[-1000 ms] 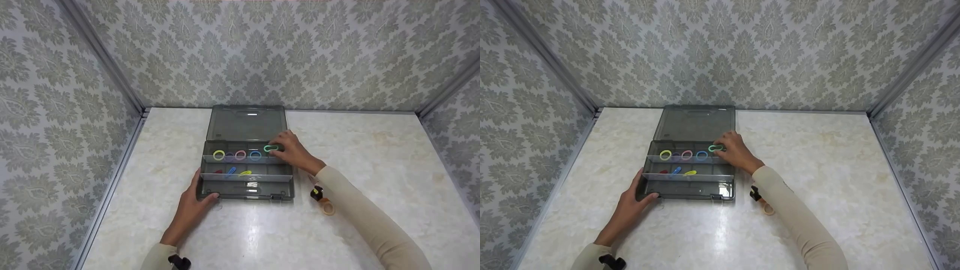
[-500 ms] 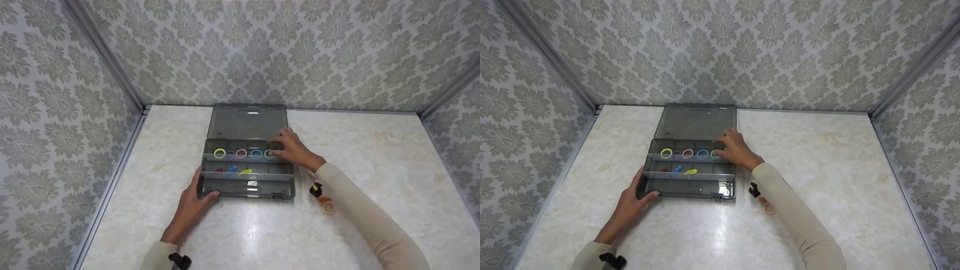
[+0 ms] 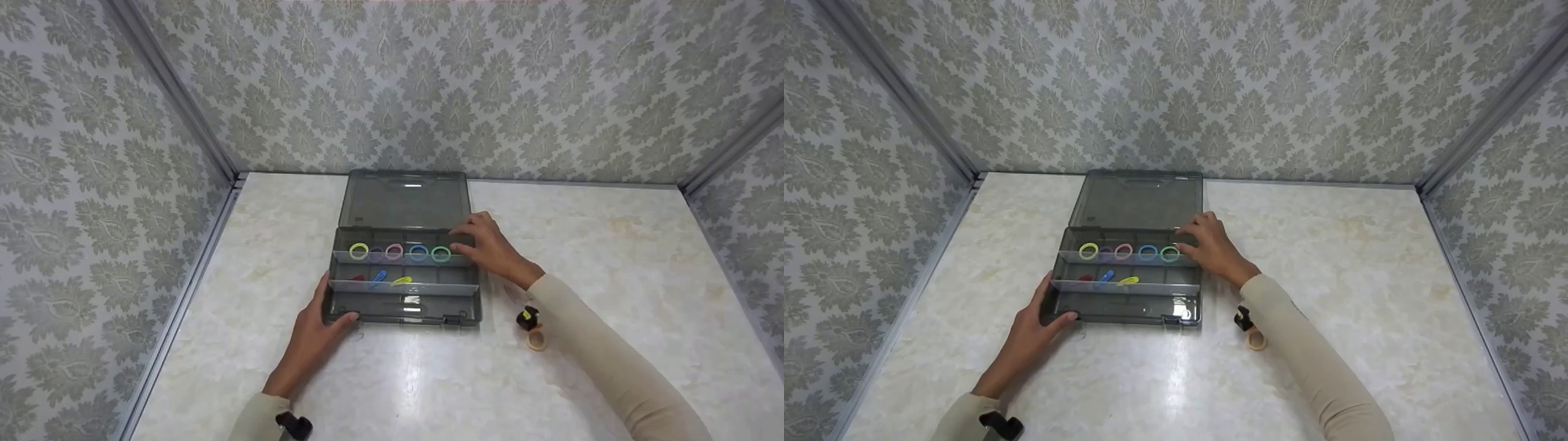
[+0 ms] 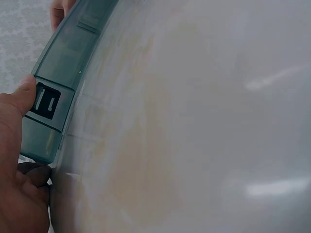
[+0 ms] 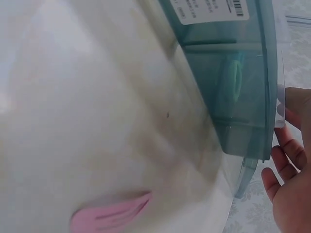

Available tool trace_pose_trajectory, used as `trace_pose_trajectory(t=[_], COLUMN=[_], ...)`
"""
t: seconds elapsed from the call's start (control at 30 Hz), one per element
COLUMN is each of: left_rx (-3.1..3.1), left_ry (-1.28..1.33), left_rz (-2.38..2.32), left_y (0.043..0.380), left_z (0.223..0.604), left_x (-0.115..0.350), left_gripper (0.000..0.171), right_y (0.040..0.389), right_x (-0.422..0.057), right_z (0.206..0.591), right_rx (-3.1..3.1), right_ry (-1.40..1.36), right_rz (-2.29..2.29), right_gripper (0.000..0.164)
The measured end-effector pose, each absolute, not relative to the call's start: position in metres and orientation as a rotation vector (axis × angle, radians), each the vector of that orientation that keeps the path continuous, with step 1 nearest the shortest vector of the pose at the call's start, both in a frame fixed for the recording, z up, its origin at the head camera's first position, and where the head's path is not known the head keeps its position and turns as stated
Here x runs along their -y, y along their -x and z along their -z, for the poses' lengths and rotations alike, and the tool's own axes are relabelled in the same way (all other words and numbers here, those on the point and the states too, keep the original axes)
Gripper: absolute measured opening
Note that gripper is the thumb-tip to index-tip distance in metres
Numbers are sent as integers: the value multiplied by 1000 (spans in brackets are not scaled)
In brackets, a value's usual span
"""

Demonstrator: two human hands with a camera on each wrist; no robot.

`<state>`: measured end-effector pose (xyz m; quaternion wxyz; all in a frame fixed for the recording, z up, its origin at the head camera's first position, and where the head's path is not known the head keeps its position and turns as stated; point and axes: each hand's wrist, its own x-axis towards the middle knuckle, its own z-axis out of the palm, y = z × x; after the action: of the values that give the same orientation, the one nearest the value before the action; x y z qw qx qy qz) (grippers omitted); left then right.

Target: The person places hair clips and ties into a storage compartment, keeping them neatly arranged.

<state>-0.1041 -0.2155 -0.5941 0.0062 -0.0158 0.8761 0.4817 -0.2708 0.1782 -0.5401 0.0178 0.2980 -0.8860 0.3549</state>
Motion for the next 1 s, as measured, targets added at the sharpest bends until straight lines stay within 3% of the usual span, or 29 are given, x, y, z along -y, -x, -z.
trace_pose_trajectory(t=[1.0], left_rx=[-2728], left_ry=[94], left_rz=[-1465], left_y=[105], left_z=[594], left_x=[214], left_gripper=[111], right_y=[240], right_x=[-255], right_z=[570], right_rx=[2618], right_ry=[-730], right_rz=[-1362], right_gripper=[16])
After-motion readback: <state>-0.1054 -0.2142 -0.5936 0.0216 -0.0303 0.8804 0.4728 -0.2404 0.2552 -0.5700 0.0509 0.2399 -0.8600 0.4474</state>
